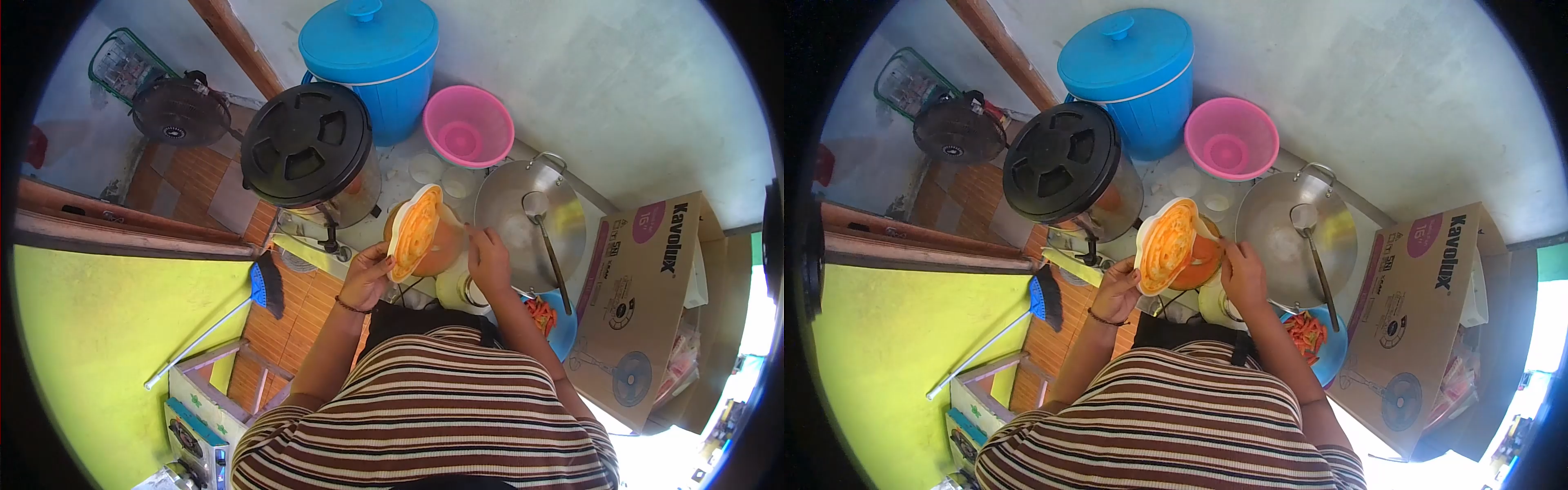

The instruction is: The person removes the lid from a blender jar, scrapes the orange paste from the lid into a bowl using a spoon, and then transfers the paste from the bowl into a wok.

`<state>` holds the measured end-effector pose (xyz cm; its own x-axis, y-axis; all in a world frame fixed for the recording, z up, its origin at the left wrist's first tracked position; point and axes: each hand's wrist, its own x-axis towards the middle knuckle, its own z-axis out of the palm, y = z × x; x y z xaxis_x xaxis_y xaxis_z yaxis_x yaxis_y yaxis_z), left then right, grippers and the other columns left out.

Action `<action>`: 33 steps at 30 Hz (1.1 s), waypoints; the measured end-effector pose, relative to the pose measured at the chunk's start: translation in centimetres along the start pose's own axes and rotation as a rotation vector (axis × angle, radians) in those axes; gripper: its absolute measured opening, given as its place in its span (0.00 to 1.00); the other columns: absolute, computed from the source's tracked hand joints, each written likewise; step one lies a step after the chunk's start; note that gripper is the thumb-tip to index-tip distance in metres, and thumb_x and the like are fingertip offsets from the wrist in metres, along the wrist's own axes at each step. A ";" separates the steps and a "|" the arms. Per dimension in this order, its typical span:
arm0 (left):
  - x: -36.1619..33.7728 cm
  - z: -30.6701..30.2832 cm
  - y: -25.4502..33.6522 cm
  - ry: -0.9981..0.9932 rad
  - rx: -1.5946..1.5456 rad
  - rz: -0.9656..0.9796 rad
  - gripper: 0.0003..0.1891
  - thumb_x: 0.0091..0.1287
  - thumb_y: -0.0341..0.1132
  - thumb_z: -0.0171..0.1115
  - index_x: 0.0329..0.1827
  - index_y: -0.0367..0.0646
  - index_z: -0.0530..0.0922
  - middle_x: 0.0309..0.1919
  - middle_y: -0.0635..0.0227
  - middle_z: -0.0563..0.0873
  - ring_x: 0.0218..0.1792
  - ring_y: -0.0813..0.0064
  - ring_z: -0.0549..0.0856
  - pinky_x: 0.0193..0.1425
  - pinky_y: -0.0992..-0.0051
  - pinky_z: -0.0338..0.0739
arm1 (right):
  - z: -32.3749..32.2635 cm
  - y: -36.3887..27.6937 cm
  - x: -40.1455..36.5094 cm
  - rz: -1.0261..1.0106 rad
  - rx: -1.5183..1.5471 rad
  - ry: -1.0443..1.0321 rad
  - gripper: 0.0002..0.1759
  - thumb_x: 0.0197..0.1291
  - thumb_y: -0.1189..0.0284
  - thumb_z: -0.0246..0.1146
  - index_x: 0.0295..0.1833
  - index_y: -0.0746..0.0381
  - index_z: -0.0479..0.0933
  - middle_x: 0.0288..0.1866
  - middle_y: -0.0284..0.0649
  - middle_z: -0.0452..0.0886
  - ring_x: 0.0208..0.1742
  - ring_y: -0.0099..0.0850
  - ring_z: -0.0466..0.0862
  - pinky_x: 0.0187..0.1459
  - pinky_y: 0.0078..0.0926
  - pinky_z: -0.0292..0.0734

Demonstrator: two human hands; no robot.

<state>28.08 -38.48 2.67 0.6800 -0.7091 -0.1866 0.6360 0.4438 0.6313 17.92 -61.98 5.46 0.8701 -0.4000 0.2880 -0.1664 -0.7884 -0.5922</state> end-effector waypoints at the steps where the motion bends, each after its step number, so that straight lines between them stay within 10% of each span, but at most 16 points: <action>1: 0.0 0.1 0.1 0.012 -0.017 -0.004 0.18 0.67 0.27 0.62 0.59 0.32 0.76 0.52 0.58 0.84 0.53 0.69 0.84 0.61 0.68 0.77 | 0.2 0.2 -0.3 -0.006 0.005 -0.012 0.16 0.57 0.82 0.59 0.51 0.62 0.80 0.33 0.47 0.76 0.33 0.44 0.79 0.35 0.36 0.75; 12: 0.0 1.0 0.7 0.068 -0.038 -0.023 0.14 0.66 0.26 0.65 0.55 0.36 0.80 0.47 0.64 0.86 0.50 0.75 0.83 0.60 0.73 0.76 | -1.3 -1.9 -0.4 0.080 0.408 0.080 0.11 0.58 0.81 0.60 0.45 0.64 0.82 0.36 0.46 0.81 0.32 0.39 0.78 0.34 0.27 0.71; 15: 0.0 1.1 0.6 0.058 -0.016 -0.018 0.14 0.65 0.25 0.65 0.54 0.37 0.81 0.47 0.65 0.86 0.49 0.76 0.84 0.59 0.73 0.76 | -1.3 -1.8 0.0 -0.183 0.234 0.089 0.10 0.57 0.82 0.61 0.44 0.64 0.82 0.32 0.43 0.80 0.30 0.35 0.77 0.32 0.26 0.70; 33: 0.2 -0.4 -0.2 0.013 0.018 -0.016 0.20 0.68 0.28 0.62 0.61 0.30 0.74 0.54 0.55 0.83 0.55 0.66 0.84 0.62 0.65 0.78 | -0.8 -1.2 0.2 -0.062 0.160 0.200 0.13 0.53 0.85 0.62 0.44 0.63 0.83 0.29 0.42 0.78 0.30 0.35 0.74 0.32 0.29 0.68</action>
<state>28.19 -38.48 2.21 0.6748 -0.7085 -0.2065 0.6400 0.4224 0.6419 17.95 -61.44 6.84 0.7645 -0.4501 0.4614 -0.0263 -0.7371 -0.6753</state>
